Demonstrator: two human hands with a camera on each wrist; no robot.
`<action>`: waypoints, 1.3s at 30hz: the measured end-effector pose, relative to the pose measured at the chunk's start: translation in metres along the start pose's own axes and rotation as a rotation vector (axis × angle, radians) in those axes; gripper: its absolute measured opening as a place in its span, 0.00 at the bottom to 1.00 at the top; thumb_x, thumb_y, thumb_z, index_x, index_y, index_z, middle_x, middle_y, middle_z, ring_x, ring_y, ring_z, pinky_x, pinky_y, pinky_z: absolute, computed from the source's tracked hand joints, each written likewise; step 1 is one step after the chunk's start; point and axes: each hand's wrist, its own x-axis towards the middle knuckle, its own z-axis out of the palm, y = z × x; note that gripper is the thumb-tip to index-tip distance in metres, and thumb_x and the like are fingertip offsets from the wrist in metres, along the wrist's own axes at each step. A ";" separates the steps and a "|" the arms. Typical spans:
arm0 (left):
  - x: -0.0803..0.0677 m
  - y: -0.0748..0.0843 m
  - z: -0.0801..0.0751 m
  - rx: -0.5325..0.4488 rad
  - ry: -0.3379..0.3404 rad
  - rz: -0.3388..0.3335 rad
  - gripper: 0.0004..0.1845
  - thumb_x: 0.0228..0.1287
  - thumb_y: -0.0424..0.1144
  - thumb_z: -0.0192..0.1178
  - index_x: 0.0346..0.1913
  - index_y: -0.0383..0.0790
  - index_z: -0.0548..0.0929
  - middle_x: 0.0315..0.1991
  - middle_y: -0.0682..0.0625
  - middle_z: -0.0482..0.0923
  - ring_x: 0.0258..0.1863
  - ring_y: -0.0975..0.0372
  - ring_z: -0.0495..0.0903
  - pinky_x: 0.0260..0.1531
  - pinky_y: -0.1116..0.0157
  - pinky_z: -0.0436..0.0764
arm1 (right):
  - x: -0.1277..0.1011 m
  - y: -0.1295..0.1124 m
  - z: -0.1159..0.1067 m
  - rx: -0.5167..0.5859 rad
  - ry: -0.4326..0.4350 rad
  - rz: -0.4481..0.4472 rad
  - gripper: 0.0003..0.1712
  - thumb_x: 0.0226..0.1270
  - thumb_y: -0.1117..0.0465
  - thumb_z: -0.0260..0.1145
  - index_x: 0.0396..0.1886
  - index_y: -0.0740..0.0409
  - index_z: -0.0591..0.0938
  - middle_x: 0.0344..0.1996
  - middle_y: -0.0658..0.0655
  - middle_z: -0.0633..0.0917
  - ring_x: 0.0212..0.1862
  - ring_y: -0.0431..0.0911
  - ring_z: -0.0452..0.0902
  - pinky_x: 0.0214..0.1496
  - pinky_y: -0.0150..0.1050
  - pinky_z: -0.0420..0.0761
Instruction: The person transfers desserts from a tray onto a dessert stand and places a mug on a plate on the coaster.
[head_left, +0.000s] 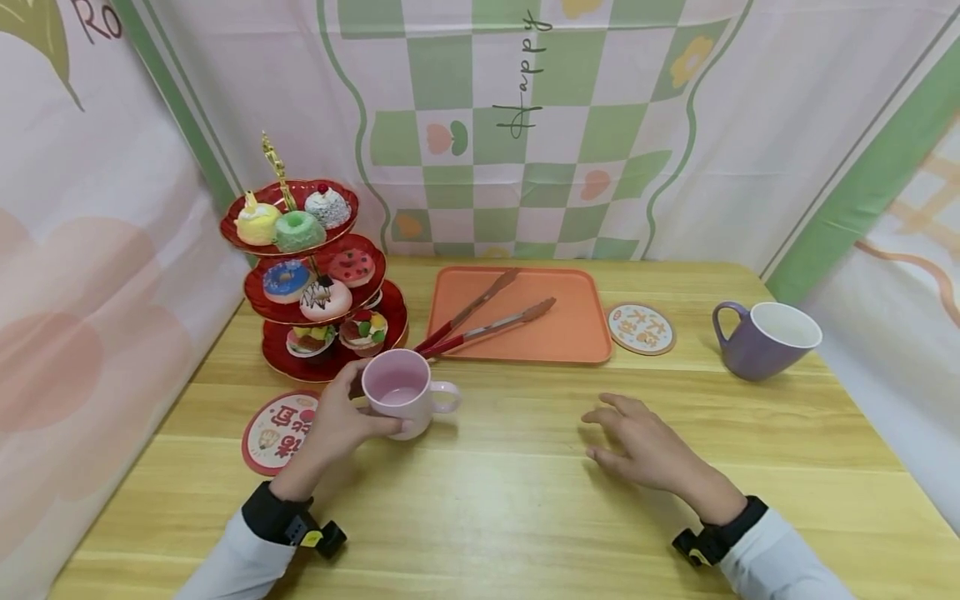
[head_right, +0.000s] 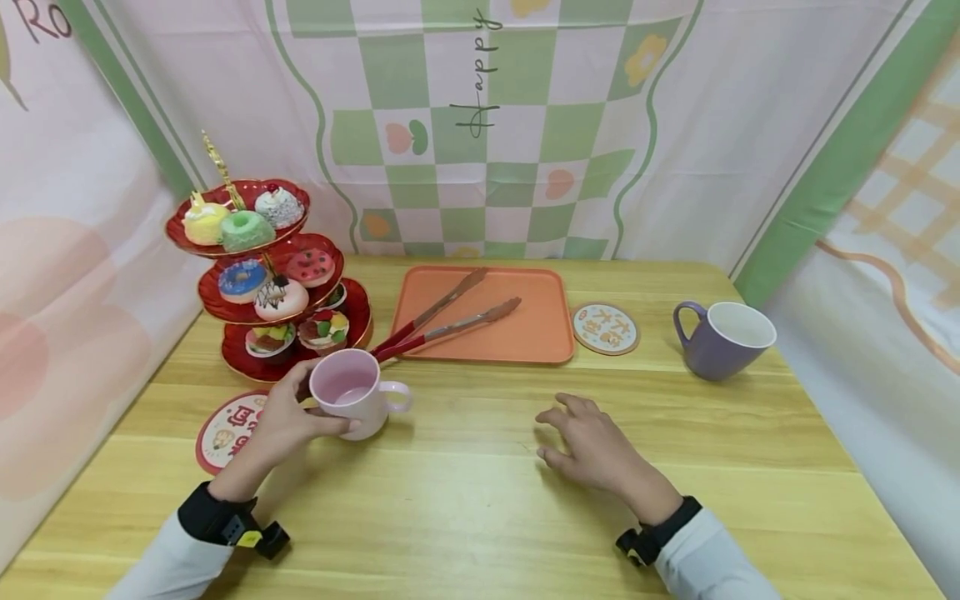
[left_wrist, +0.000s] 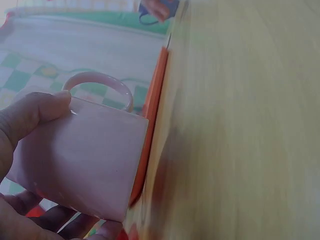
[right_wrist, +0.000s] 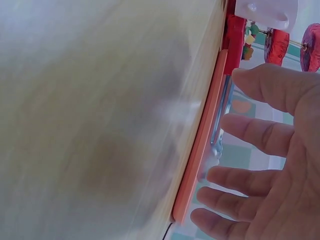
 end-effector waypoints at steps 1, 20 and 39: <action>-0.001 0.000 -0.003 0.005 0.008 -0.006 0.46 0.34 0.41 0.80 0.60 0.40 0.67 0.54 0.45 0.70 0.52 0.51 0.68 0.50 0.49 0.67 | 0.000 0.000 0.000 0.005 -0.003 0.002 0.21 0.55 0.57 0.70 0.47 0.61 0.81 0.55 0.74 0.71 0.55 0.68 0.66 0.51 0.62 0.67; -0.019 -0.012 -0.062 0.161 0.131 -0.061 0.48 0.38 0.41 0.78 0.63 0.34 0.61 0.55 0.39 0.67 0.51 0.47 0.67 0.45 0.53 0.72 | -0.003 0.005 -0.004 0.008 -0.070 0.007 0.25 0.55 0.56 0.70 0.51 0.62 0.78 0.51 0.73 0.73 0.51 0.66 0.70 0.48 0.61 0.69; -0.040 -0.031 -0.109 0.238 0.257 -0.100 0.46 0.40 0.38 0.77 0.62 0.31 0.62 0.53 0.39 0.67 0.47 0.52 0.66 0.36 0.63 0.69 | -0.003 0.006 -0.005 0.008 -0.110 -0.002 0.29 0.51 0.52 0.72 0.51 0.61 0.78 0.49 0.69 0.75 0.48 0.62 0.72 0.44 0.60 0.71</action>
